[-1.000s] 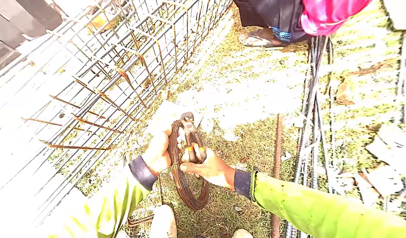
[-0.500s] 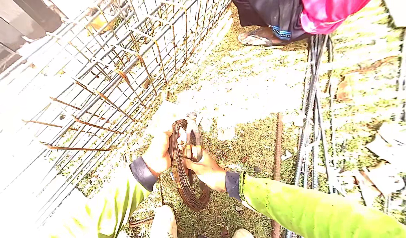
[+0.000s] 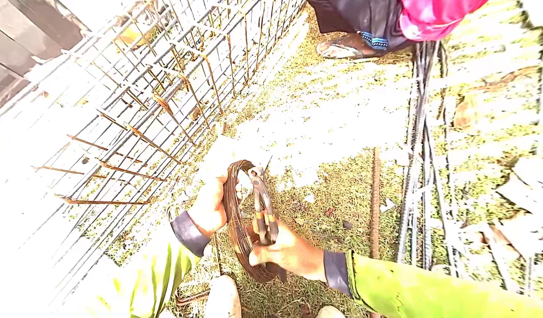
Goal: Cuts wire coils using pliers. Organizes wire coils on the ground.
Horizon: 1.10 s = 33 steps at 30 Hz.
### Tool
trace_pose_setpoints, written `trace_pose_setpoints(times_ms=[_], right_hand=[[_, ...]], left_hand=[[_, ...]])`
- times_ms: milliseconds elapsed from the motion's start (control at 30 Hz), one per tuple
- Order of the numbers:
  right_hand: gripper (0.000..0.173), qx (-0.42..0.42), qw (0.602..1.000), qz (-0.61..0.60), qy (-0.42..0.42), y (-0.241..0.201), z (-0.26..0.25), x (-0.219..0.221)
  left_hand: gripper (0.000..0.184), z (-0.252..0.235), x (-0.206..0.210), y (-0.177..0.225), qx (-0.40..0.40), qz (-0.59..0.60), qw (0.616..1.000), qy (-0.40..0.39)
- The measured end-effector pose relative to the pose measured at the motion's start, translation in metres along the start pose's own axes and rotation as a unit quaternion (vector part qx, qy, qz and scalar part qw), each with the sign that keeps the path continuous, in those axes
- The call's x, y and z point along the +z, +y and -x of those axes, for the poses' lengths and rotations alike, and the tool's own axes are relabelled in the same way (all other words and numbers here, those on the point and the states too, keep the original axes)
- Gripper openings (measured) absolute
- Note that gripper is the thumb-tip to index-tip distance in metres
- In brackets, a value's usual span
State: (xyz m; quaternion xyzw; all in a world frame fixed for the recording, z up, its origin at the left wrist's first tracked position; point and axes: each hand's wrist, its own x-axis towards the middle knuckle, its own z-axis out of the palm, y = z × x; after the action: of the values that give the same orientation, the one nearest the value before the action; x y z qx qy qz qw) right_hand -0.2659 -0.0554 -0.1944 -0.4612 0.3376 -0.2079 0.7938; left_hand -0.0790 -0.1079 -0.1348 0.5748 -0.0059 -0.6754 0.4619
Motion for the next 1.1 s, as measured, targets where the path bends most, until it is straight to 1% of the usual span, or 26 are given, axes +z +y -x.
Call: trace_pose_setpoints(times_ms=[100,133,200,267,300,333,367,400,500,567,600,667,700,733,833,967,1000,1067,1100], right_hand=[[0.080,-0.059,0.995,0.051,0.059,-0.002,0.006,0.023],[0.079,-0.066,0.992,0.075,0.079,-0.002,0.006,0.026],[0.068,-0.069,0.983,0.108,0.131,-0.003,0.005,0.027],[0.062,-0.079,0.977,0.120,0.158,-0.008,0.004,0.022],[0.061,-0.083,0.975,0.119,0.170,-0.011,0.004,0.018],[0.061,-0.072,0.974,0.120,0.180,-0.015,0.004,0.014],[0.061,-0.056,0.974,0.119,0.185,-0.020,0.005,0.010],[0.061,-0.047,0.974,0.110,0.190,-0.025,0.006,0.007],[0.055,-0.061,0.977,0.078,0.188,-0.030,0.007,-0.001],[0.054,-0.065,0.978,0.071,0.183,-0.032,0.008,-0.006],[0.055,-0.064,0.979,0.069,0.180,-0.032,0.009,-0.008],[0.057,-0.061,0.979,0.072,0.179,-0.032,0.010,-0.009],[0.059,-0.062,0.979,0.079,0.176,-0.031,0.010,-0.009],[0.062,-0.063,0.979,0.085,0.172,-0.029,0.011,-0.009],[0.062,-0.055,0.979,0.101,0.169,-0.028,0.011,-0.009],[0.061,-0.040,0.981,0.092,0.168,-0.030,0.010,-0.009],[0.061,-0.033,0.981,0.094,0.168,-0.031,0.009,-0.009],[0.063,-0.017,0.982,0.101,0.160,-0.033,0.009,-0.007],[0.062,-0.014,0.982,0.102,0.157,-0.033,0.009,-0.006]], left_hand=[[0.029,0.003,0.013,0.000,0.012,-0.001,0.999,-0.038],[0.028,0.004,0.016,0.000,0.016,-0.004,0.998,-0.054],[0.024,0.005,0.020,0.001,0.024,-0.014,0.997,-0.065],[0.025,0.006,0.012,0.000,0.045,-0.063,0.992,-0.097],[0.032,0.007,0.006,-0.002,0.064,-0.099,0.987,-0.108],[0.043,0.006,0.000,-0.006,0.082,-0.140,0.980,-0.112],[0.053,0.007,-0.005,-0.011,0.104,-0.183,0.970,-0.120],[0.058,0.007,-0.011,-0.019,0.134,-0.229,0.954,-0.141],[0.057,0.007,-0.027,-0.035,0.212,-0.334,0.892,-0.219],[0.058,0.008,-0.035,-0.041,0.245,-0.368,0.867,-0.231],[0.051,0.008,-0.038,-0.044,0.263,-0.370,0.859,-0.236],[0.027,0.002,-0.041,-0.047,0.313,-0.360,0.851,-0.222],[0.020,0.000,-0.041,-0.048,0.336,-0.358,0.846,-0.208],[0.017,-0.001,-0.043,-0.046,0.348,-0.363,0.841,-0.201],[0.020,-0.002,-0.046,-0.041,0.376,-0.394,0.816,-0.195],[0.017,0.001,-0.045,-0.035,0.433,-0.450,0.762,-0.172],[0.015,0.002,-0.044,-0.032,0.433,-0.462,0.757,-0.157],[0.012,0.006,-0.039,-0.029,0.416,-0.473,0.766,-0.125],[0.012,0.008,-0.037,-0.027,0.410,-0.477,0.769,-0.113]])
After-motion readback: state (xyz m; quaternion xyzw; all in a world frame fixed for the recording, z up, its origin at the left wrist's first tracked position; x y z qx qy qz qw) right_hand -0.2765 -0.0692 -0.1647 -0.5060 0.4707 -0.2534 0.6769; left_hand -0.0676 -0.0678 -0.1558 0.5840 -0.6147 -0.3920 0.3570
